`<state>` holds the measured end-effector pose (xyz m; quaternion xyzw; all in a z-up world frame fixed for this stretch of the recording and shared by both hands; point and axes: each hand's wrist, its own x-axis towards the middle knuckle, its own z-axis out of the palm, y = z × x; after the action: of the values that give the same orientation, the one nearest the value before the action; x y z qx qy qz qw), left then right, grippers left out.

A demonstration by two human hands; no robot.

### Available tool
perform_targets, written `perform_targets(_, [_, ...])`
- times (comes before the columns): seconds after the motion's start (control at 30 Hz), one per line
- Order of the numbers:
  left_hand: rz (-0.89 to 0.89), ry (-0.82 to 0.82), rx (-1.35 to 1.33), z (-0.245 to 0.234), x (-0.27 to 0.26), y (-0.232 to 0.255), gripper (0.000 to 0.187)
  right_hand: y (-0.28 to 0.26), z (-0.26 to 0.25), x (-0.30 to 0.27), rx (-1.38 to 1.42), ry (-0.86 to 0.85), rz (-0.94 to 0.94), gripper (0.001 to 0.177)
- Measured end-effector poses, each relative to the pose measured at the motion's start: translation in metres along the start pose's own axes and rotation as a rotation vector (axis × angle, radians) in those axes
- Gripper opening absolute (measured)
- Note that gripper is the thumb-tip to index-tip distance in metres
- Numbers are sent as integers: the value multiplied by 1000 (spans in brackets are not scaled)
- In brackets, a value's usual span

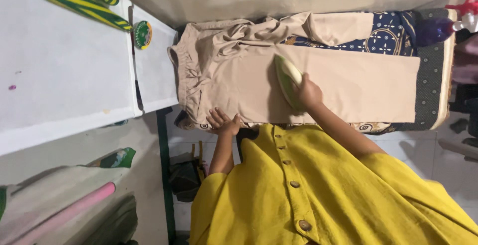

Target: The person irons beige pants on a patterned board, moving the iron over the fabric and kemudian folding and lifting them.

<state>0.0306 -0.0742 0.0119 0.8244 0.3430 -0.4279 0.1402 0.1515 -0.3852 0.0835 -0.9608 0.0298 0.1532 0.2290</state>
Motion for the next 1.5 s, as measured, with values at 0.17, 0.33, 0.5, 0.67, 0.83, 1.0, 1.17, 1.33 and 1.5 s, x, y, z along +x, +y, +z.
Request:
perform_targets(0.17, [5,9,-5,-1,-1,0,111,62,-19,-23,-71,63,144,41])
perform_targets(0.33, [42,15,-63,-1,-5,-2,114,79,-27,49,1,199,237,43])
perform_targets(0.5, [36,17,-59,0,0,-2,113,97,-5,38,50,201,158,44])
perform_targets(0.67, [35,33,-42,-2,-4,-2,113,107,5,-37,0,33,99,47])
perform_targets(0.83, [46,105,-57,-1,-8,0,114,101,-26,-13,-46,46,83,44])
perform_targets(1.0, [128,526,-225,23,-7,-4,97,115,-65,7,-108,-76,-27,48])
perform_targets(1.17, [129,821,-910,53,-5,-13,65,156,-90,-14,-388,-295,-240,43])
perform_targets(1.33, [178,621,-1542,55,4,-3,34,130,-83,-20,-268,-288,-426,48])
perform_targets(1.5, [22,300,-1638,44,7,-14,21,56,-52,-22,-286,-438,-494,51])
